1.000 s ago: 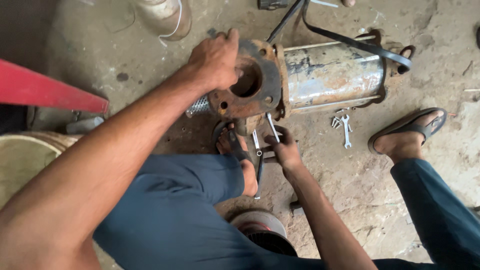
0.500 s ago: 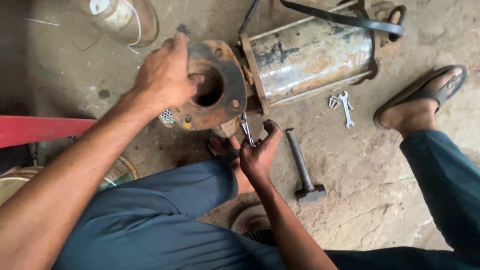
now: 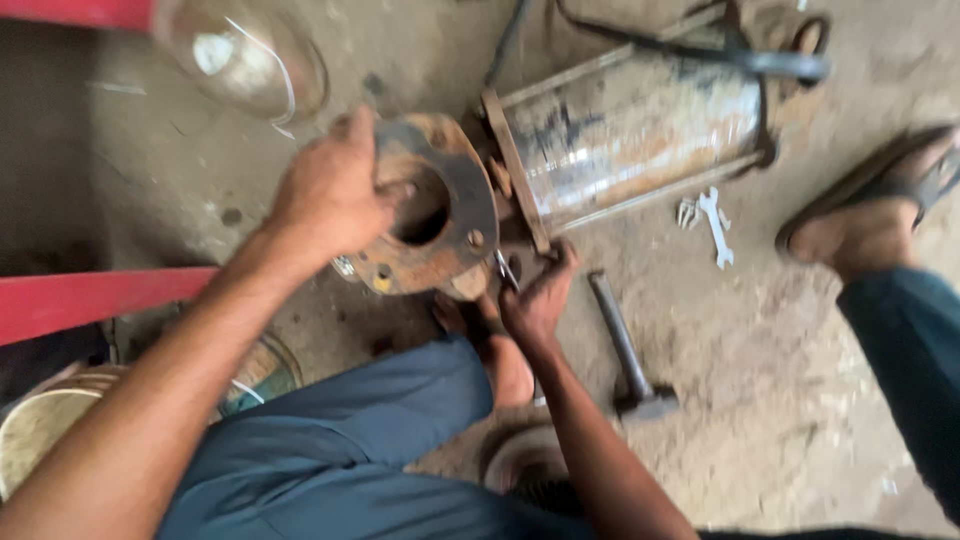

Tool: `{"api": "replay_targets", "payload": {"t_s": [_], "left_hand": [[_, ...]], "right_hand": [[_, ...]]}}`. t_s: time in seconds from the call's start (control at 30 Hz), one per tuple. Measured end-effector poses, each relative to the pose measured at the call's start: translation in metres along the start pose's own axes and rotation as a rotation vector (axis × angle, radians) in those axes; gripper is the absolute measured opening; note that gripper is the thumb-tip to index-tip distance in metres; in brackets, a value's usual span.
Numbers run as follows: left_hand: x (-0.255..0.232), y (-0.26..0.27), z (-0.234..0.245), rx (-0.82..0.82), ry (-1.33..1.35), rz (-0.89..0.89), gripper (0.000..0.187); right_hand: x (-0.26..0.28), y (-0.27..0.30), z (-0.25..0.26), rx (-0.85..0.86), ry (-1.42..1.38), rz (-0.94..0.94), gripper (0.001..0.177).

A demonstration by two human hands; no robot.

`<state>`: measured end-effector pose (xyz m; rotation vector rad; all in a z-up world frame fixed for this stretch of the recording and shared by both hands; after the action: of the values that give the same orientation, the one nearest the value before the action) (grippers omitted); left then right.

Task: The person uses a wrench and hammer to loosen and remove bolts from a flange on a cylindrical metal machine. They repeatedly strike the wrench with a hammer to break the bolts free, then unscrew them by hand.

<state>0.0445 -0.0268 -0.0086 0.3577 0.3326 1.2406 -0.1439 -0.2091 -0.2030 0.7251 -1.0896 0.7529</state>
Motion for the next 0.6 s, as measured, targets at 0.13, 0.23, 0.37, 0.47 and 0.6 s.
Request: {"api": "replay_targets", "payload": {"t_s": [0.13, 0.23, 0.37, 0.47, 0.6], "left_hand": [[0.001, 0.006, 0.001, -0.052, -0.036, -0.048, 0.072], [0.002, 0.002, -0.004, -0.021, -0.04, -0.03, 0.076], [0.007, 0.002, -0.007, -0.026, -0.049, -0.06, 0.078], [0.006, 0.0, -0.008, 0.003, -0.072, -0.049, 0.08], [0.004, 0.002, -0.006, 0.073, -0.025, -0.015, 0.08]], "right_hand": [[0.029, 0.011, 0.008, 0.029, 0.067, 0.226, 0.07], [0.02, 0.01, 0.011, 0.083, 0.051, -0.202, 0.071], [0.028, 0.022, 0.014, 0.126, 0.044, -0.042, 0.061], [0.028, 0.028, 0.02, 0.181, 0.043, 0.057, 0.042], [0.025, 0.015, 0.022, 0.323, 0.12, 0.1, 0.024]]}}
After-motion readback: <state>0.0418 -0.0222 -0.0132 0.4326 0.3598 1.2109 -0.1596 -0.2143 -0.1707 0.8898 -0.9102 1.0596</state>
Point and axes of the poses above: each hand's wrist, its own y-axis away from the middle knuckle, its own z-axis out of the back of the hand, x = y × z, the point moved 4 cm from there along -y, towards the middle knuckle, and after that the axes turned 15 degrees about -y, right-handed, at the moved point
